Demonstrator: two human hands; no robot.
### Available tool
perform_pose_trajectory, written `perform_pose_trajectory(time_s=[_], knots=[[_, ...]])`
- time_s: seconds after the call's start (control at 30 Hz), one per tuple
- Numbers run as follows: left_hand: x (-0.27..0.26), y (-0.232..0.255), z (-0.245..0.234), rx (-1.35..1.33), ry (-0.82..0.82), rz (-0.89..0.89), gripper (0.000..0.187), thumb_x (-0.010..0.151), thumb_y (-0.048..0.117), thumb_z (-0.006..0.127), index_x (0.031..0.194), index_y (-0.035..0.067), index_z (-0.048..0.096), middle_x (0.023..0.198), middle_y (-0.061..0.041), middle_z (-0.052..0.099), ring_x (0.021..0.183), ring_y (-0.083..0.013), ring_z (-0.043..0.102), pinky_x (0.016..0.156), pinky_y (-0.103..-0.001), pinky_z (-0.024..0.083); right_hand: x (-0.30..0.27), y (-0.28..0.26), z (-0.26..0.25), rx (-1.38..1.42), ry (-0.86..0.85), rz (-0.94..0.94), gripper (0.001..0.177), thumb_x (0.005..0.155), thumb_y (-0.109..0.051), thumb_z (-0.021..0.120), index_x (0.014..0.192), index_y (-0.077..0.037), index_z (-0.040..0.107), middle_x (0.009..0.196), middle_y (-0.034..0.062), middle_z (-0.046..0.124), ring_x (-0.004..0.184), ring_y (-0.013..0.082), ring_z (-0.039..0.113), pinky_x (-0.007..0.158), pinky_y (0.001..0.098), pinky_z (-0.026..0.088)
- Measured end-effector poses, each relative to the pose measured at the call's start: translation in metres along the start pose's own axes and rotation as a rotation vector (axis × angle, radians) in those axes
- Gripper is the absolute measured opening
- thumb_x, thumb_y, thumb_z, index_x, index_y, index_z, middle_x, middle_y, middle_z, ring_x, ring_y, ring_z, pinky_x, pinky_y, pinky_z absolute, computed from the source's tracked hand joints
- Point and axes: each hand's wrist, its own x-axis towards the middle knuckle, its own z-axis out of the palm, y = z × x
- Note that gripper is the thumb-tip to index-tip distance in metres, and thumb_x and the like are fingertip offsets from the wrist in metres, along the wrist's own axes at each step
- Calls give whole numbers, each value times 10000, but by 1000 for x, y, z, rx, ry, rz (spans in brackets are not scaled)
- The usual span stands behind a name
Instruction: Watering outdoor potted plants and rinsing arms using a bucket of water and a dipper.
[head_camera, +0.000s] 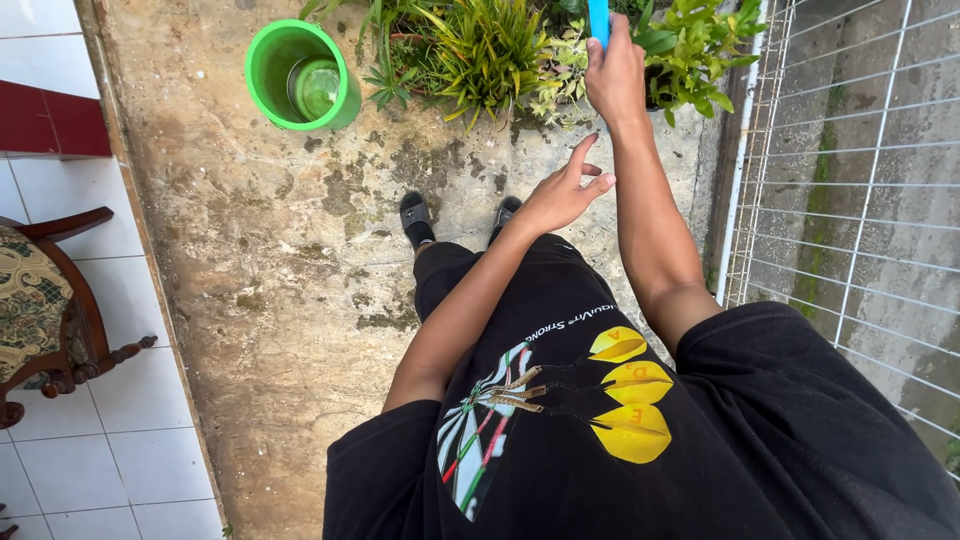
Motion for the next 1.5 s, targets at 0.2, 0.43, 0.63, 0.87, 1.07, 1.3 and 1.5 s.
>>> perform_pose_trajectory(time_s=[0.2,0.43,0.63,0.87,1.07,1.3,1.5], knots=[[-1,6,-7,-84,21,53,788,988,521,574,1608,198,210,1352,-103,665,1030,-259,732,967,-414,525,15,3,8,-3,3,-29,303,1053,-109,631,1322,-11,532,868,237,729,797,412,746,716,519,540],[3,20,-39,-236,228,-34,469,993,409,584,1408,190,591,1108,-76,802,803,-193,741,808,-374,594,24,-20,-1,-8,2,-5,356,1051,-101,628,1371,-14,497,858,237,729,767,414,737,711,533,535],[34,8,-37,-159,298,41,603,997,435,595,1499,146,426,1230,-83,729,850,-202,740,857,-370,568,25,-28,5,0,26,-12,346,1050,-100,634,1359,-11,509,856,227,738,743,392,746,660,506,548],[64,-9,-42,-170,236,82,762,967,532,544,1536,69,339,1420,-134,628,998,-262,738,910,-427,573,23,4,27,20,45,-54,328,1065,-103,640,1348,10,521,868,188,755,719,288,762,646,457,566],[98,-32,-44,-277,243,-6,977,957,778,334,1610,63,202,1544,-276,422,1423,-397,430,1145,-478,347,12,4,34,41,2,59,311,1045,-117,625,1317,-9,519,790,145,731,653,239,743,562,432,544],[127,-46,-41,-515,260,3,920,928,643,549,1531,-24,350,1417,-296,596,1340,-361,587,1118,-436,432,-4,5,36,59,43,-36,260,1061,-113,614,1279,-16,512,723,165,669,599,325,672,542,453,469],[119,-37,-49,-465,218,-10,911,930,626,572,1557,9,335,1458,-289,554,1367,-350,558,1132,-427,409,-9,7,33,70,31,-5,259,1057,-122,600,1279,-16,520,728,173,676,617,331,684,560,462,479]])
